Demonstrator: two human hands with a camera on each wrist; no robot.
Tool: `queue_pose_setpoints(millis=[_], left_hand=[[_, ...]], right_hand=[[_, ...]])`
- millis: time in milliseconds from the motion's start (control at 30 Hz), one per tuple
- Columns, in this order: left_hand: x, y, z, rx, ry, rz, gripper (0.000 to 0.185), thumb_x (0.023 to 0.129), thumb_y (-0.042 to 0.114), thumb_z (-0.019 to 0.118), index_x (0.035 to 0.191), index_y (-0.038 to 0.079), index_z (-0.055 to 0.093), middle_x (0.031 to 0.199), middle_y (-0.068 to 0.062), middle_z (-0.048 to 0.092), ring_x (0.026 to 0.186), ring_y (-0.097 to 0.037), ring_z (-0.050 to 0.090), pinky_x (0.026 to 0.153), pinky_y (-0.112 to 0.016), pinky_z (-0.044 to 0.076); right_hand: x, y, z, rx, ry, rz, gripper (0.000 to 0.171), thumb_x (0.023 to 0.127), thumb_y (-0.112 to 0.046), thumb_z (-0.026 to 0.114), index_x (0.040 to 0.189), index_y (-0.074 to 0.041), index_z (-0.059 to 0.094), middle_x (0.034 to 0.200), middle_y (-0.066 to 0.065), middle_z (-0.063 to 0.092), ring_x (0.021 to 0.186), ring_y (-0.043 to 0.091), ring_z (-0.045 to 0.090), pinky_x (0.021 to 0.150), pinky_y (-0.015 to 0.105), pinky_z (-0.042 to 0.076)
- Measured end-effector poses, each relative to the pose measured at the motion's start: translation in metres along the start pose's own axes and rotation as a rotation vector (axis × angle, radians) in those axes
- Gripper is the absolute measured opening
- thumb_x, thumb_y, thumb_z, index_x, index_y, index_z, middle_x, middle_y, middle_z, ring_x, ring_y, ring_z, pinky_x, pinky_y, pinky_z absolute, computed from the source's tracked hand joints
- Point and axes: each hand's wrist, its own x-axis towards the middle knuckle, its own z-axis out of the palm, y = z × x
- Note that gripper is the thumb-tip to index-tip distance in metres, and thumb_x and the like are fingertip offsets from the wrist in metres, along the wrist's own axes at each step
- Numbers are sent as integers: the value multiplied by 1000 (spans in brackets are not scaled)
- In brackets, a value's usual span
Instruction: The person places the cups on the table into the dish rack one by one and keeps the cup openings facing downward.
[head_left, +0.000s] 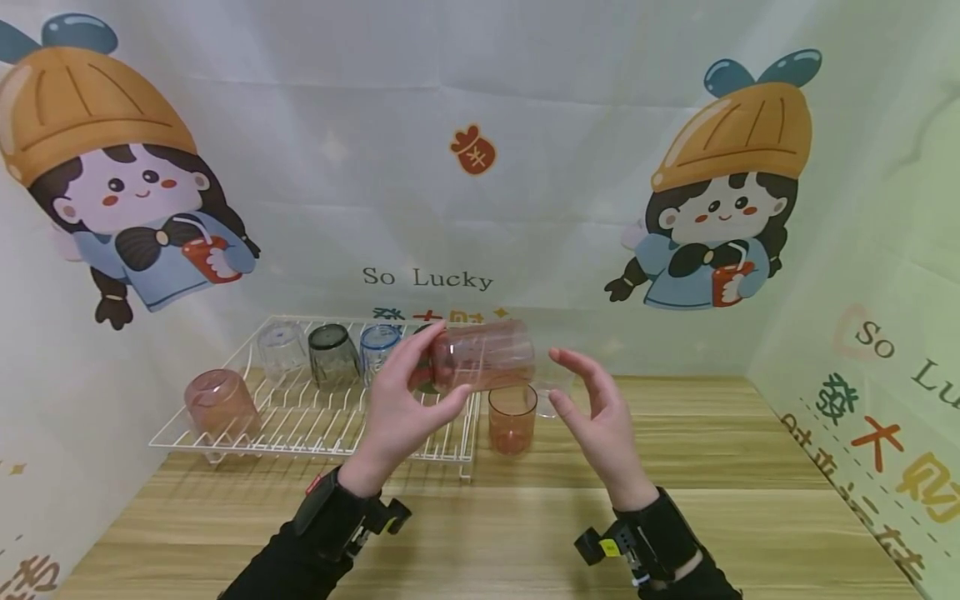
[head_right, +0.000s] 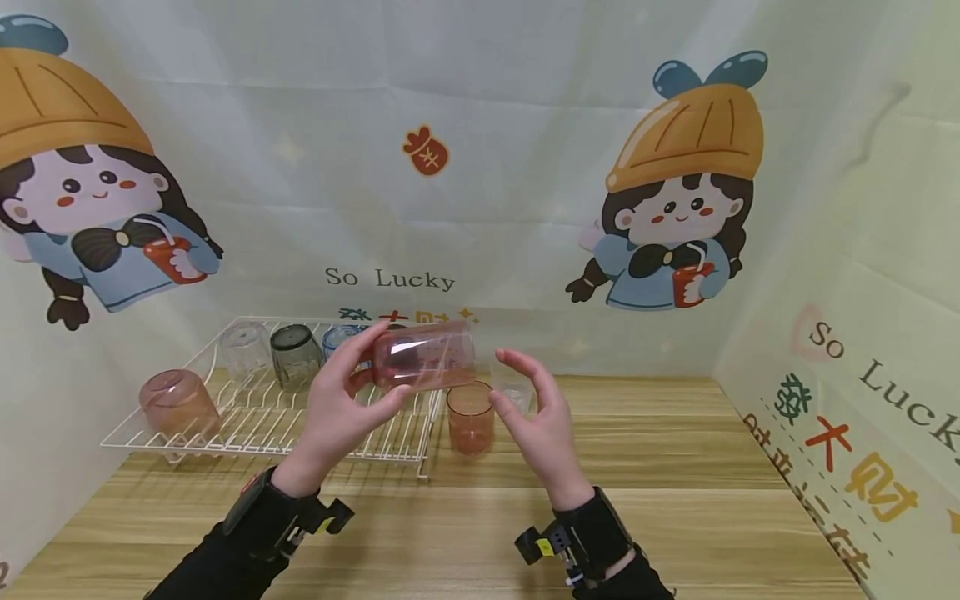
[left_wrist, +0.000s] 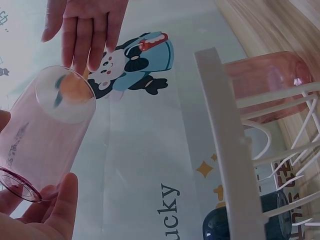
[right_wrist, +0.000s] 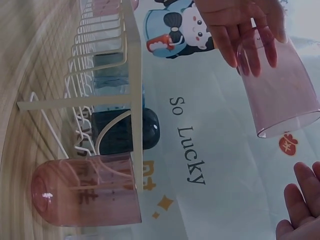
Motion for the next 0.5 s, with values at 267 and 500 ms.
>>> queue_pose_setpoints(millis=[267, 500], left_hand=[[-3, -3, -3, 6, -15, -38, 76, 73, 4, 77, 140, 18, 45, 125, -5, 53, 101, -14, 53, 84, -19, 54], [-6, -6, -6, 14, -13, -57, 76, 72, 2, 78, 140, 13, 45, 130, -9, 52, 97, -15, 55, 83, -20, 54]], right_hand=[[-1, 4, -3, -19, 7, 8, 48, 88, 2, 60, 134, 1, 45, 138, 15, 50, 133, 20, 38, 117, 47, 17], [-2, 9, -5, -45, 5, 5, 48, 88, 1, 60, 134, 0, 46, 137, 16, 50, 133, 21, 38, 117, 50, 16]])
